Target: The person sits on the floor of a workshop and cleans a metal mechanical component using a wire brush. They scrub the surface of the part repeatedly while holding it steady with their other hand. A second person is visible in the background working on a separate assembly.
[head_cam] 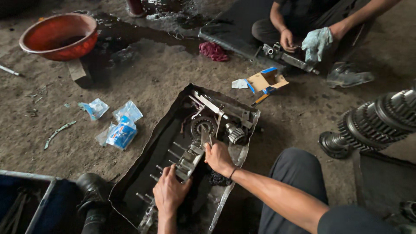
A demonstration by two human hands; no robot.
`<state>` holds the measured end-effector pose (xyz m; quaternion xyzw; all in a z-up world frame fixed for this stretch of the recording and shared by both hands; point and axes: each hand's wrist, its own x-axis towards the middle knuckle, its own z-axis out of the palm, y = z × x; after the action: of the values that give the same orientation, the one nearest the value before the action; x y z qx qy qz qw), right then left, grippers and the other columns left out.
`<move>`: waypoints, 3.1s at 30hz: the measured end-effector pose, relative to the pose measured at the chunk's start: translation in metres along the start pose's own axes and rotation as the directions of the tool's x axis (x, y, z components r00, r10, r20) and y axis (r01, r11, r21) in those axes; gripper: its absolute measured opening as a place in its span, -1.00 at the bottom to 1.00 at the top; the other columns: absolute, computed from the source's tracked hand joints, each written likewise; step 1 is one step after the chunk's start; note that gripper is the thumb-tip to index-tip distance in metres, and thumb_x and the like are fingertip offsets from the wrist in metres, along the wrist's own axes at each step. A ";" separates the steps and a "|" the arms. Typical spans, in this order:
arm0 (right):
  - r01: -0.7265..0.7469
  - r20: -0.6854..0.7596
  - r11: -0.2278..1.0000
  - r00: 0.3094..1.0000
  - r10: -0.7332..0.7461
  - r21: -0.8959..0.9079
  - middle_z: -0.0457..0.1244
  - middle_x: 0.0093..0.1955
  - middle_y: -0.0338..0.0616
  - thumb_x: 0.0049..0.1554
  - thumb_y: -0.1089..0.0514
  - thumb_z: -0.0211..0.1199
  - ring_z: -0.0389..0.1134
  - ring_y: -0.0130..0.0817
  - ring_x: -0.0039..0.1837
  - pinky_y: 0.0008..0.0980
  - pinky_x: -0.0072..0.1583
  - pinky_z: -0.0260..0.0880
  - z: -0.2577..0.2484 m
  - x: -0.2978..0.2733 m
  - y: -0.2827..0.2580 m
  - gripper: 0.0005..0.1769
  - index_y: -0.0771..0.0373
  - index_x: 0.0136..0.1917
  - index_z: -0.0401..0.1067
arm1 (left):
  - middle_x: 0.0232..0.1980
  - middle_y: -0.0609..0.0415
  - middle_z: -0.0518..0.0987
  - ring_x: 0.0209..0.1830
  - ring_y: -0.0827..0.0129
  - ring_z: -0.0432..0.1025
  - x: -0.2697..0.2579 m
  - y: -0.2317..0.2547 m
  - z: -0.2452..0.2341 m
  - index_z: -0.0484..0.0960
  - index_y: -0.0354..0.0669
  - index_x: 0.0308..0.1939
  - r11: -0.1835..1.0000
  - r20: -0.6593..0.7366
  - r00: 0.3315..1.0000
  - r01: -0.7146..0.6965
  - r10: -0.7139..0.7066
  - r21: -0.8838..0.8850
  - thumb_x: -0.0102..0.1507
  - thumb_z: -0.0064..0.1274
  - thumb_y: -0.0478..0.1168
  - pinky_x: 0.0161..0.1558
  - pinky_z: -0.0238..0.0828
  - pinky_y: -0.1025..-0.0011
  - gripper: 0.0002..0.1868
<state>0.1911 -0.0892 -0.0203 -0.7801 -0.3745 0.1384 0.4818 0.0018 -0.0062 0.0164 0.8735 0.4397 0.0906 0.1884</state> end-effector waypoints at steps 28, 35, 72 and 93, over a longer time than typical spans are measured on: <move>-0.134 0.023 0.991 0.991 0.134 -0.016 0.32 -0.54 -0.01 0.29 0.05 0.09 0.44 -0.24 -0.46 -0.26 -0.36 0.45 0.003 0.007 0.006 -0.50 0.42 -0.36 0.44 | 0.17 0.07 0.59 0.05 0.09 0.56 0.000 0.005 -0.007 0.55 -0.07 0.24 0.999 -0.008 1.000 0.002 -0.002 -0.046 -0.04 0.34 0.09 0.01 0.53 0.18 -0.21; -0.092 0.046 0.994 0.994 0.095 -0.051 0.36 -0.53 -0.03 0.29 0.03 0.06 0.43 -0.31 -0.50 -0.35 -0.40 0.41 -0.002 0.008 0.005 -0.54 0.42 -0.25 0.48 | 0.15 0.04 0.58 0.04 0.09 0.55 0.001 0.004 -0.006 0.54 -0.14 0.23 0.998 0.022 1.000 0.012 -0.011 -0.066 -0.05 0.36 0.09 0.02 0.52 0.17 -0.18; -0.301 0.144 0.950 0.940 0.310 -0.085 0.39 -0.49 -0.03 0.27 -0.10 0.10 0.40 -0.34 -0.53 -0.35 -0.39 0.43 -0.007 0.026 0.027 -0.31 0.44 -0.52 0.48 | 0.07 0.00 0.59 -0.03 0.03 0.55 -0.002 -0.001 0.001 0.57 -0.14 0.20 0.993 -0.059 0.997 -0.062 0.057 -0.097 -0.07 0.36 0.04 -0.05 0.51 0.14 -0.22; -0.211 0.169 0.960 0.956 0.241 -0.182 0.40 -0.48 -0.05 0.28 -0.10 0.08 0.39 -0.37 -0.53 -0.38 -0.36 0.46 -0.013 0.032 0.023 -0.27 0.40 -0.57 0.49 | -0.01 -0.03 0.60 -0.07 0.01 0.56 0.000 -0.006 0.004 0.60 -0.17 0.14 0.986 -0.104 0.992 -0.092 0.077 -0.142 -0.08 0.35 0.03 -0.08 0.51 0.12 -0.26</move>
<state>0.2307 -0.0809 -0.0292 -0.8377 -0.3367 0.2353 0.3599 -0.0013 -0.0040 0.0102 0.8697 0.4030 0.1732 0.2263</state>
